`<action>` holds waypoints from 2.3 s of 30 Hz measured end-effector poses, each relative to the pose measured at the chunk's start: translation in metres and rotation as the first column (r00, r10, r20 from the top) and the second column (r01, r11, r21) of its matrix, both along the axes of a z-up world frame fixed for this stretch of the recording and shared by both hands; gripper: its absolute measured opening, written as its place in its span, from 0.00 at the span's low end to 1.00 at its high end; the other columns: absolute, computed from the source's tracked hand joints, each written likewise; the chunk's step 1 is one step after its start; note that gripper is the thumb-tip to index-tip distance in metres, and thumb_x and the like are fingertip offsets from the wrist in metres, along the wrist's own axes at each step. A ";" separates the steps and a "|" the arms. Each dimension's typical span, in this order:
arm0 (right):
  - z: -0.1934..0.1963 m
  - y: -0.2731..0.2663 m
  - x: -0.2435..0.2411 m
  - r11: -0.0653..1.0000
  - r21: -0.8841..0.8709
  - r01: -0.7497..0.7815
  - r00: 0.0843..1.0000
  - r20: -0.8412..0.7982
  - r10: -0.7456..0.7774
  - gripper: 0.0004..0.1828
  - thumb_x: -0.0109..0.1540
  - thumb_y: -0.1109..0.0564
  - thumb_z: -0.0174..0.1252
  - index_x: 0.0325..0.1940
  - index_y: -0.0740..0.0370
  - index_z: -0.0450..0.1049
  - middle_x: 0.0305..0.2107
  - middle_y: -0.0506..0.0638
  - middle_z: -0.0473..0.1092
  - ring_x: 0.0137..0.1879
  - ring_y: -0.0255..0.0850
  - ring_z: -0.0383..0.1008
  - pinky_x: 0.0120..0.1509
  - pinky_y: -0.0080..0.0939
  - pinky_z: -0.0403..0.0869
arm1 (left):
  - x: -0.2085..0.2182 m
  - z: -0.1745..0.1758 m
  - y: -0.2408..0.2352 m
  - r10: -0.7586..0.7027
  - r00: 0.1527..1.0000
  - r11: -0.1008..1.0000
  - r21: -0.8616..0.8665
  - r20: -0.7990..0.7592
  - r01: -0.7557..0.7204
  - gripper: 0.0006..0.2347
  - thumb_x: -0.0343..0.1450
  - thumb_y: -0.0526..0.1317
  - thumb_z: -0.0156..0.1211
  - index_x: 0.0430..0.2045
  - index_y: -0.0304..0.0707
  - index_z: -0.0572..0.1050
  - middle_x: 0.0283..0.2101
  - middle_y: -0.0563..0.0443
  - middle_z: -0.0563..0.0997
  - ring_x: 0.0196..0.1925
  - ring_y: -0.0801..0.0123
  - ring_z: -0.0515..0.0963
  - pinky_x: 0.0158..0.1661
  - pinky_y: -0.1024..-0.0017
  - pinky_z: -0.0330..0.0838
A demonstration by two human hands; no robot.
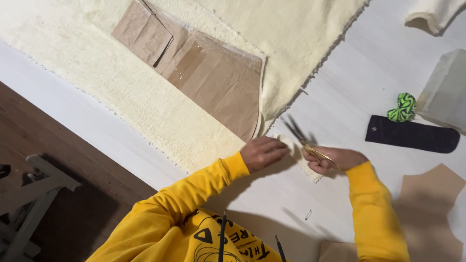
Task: Cutting a piece of sheepskin material using a cardboard template and scissors on a workbench.
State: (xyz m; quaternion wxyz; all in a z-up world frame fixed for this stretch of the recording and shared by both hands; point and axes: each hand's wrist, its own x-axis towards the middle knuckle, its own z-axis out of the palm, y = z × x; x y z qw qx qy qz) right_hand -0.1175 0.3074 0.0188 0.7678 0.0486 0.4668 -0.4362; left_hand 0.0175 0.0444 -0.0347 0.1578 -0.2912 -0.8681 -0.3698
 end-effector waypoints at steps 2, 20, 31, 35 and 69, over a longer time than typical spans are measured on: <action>-0.009 0.038 0.013 0.995 -0.100 0.026 0.998 -0.055 -0.032 0.21 0.70 0.36 0.42 0.36 0.54 0.57 0.17 0.43 0.54 0.22 0.32 0.49 0.24 0.33 0.53 | 0.000 0.015 0.020 -0.042 0.999 0.997 -0.059 -0.024 0.041 0.16 0.75 0.38 0.61 0.57 0.36 0.74 0.57 0.40 0.79 0.60 0.55 0.79 0.59 0.59 0.78; -0.030 0.070 0.221 0.585 -0.655 0.479 0.680 -0.145 -0.719 0.45 0.51 0.10 0.46 0.42 0.50 0.57 0.14 0.43 0.57 0.24 0.35 0.51 0.32 0.37 0.54 | 0.019 0.044 -0.055 0.005 1.000 0.984 -0.180 0.026 0.000 0.23 0.77 0.48 0.53 0.68 0.45 0.63 0.71 0.41 0.67 0.73 0.53 0.66 0.70 0.50 0.61; 0.022 -0.112 0.241 0.666 -0.576 0.474 0.691 -0.226 -0.687 0.48 0.50 0.09 0.44 0.43 0.54 0.56 0.09 0.43 0.55 0.20 0.36 0.51 0.28 0.35 0.52 | 0.067 0.051 -0.226 0.207 0.968 0.972 -0.146 0.139 -0.186 0.16 0.75 0.47 0.61 0.55 0.45 0.77 0.64 0.47 0.76 0.64 0.61 0.73 0.66 0.56 0.66; 0.033 -0.180 0.244 0.734 -0.546 0.404 0.697 -0.337 -0.634 0.46 0.51 0.10 0.45 0.40 0.53 0.53 0.12 0.41 0.55 0.22 0.36 0.51 0.29 0.34 0.54 | 0.050 0.062 -0.325 0.358 0.912 0.925 -0.208 0.200 -0.317 0.13 0.75 0.48 0.62 0.50 0.46 0.78 0.62 0.50 0.78 0.62 0.62 0.75 0.60 0.58 0.68; 0.010 -0.584 0.198 0.681 -0.434 0.590 0.561 -0.387 -0.732 0.28 0.70 0.27 0.31 0.40 0.52 0.54 0.12 0.44 0.56 0.18 0.34 0.51 0.23 0.35 0.55 | -0.106 0.006 -0.559 -0.052 0.999 0.983 -0.177 -0.005 0.050 0.13 0.75 0.44 0.63 0.52 0.43 0.79 0.54 0.49 0.81 0.64 0.61 0.74 0.73 0.45 0.51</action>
